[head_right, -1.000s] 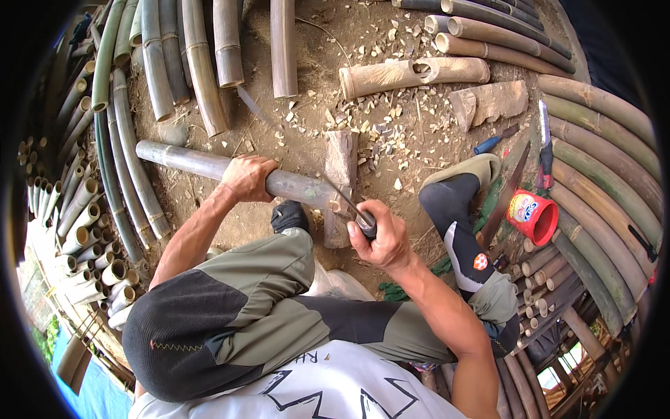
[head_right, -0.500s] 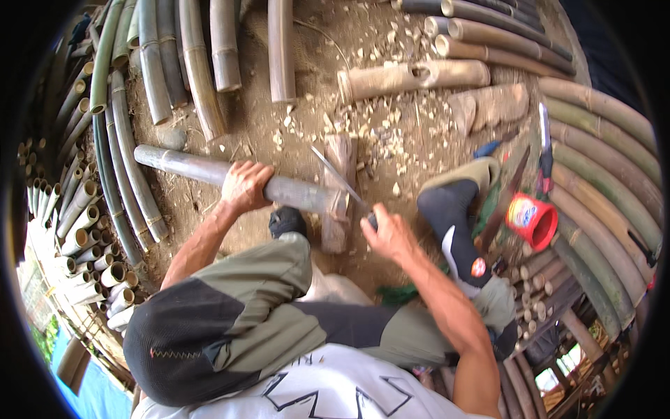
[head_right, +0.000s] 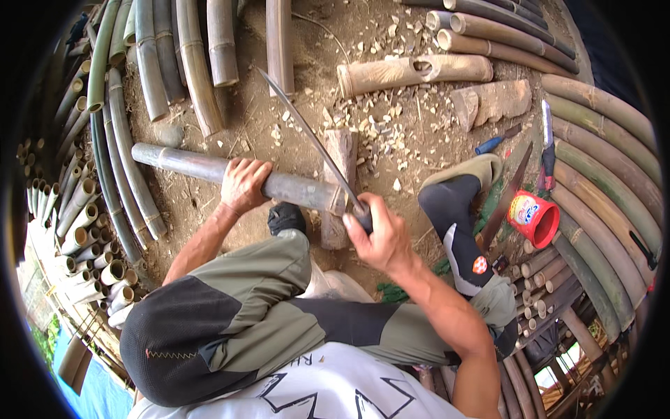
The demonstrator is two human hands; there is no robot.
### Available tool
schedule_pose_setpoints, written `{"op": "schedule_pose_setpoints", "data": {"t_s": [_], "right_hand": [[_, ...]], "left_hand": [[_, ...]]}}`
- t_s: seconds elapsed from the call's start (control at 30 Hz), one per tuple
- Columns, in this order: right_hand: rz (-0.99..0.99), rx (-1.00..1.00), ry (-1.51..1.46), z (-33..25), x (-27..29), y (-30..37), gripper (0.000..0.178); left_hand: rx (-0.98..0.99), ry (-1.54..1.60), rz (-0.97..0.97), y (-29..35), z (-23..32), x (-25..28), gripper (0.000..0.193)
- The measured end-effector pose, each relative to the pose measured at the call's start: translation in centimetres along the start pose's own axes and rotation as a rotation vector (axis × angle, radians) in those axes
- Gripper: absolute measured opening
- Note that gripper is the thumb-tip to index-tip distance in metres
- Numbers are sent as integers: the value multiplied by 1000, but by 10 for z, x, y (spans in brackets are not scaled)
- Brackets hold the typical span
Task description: The person sits on the ground and uses a machete to shave and shape the ends of bamboo poles. They repeatedly pick up a pole, hold it against a wooden block, and strike it with the machete to remove the outer layer, then place the pole aside.
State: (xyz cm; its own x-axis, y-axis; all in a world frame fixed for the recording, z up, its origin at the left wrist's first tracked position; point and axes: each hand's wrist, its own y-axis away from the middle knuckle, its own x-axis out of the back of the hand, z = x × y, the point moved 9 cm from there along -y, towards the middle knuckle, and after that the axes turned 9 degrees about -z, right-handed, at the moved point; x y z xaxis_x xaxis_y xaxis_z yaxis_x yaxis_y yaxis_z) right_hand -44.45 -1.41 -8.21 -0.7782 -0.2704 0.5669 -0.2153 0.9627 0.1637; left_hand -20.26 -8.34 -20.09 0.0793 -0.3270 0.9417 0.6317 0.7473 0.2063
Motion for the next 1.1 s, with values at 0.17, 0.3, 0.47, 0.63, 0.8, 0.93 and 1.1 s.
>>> {"op": "schedule_pose_setpoints", "data": {"t_s": [0.17, 0.3, 0.47, 0.63, 0.8, 0.93, 1.1], "right_hand": [[-446, -487, 206, 113, -56, 33, 32], [-248, -220, -24, 45, -21, 7, 33], [-117, -87, 118, 61, -33, 16, 35], [-437, -460, 75, 109, -43, 30, 36], [-279, -364, 74, 103, -36, 27, 37], [22, -57, -42, 6, 2, 8, 36], [-271, -244, 335, 94, -47, 32, 27]], "left_hand": [[-9, -40, 114, 2, 7, 9, 51], [1, -54, 216, 11, 8, 9, 43], [28, -81, 192, 10, 7, -1, 45], [128, -63, -71, 5, 15, 9, 70], [-8, -71, -504, -31, -3, -7, 60], [-7, 12, -426, -30, -6, -8, 50], [40, 45, -529, -30, -13, -23, 46]]}}
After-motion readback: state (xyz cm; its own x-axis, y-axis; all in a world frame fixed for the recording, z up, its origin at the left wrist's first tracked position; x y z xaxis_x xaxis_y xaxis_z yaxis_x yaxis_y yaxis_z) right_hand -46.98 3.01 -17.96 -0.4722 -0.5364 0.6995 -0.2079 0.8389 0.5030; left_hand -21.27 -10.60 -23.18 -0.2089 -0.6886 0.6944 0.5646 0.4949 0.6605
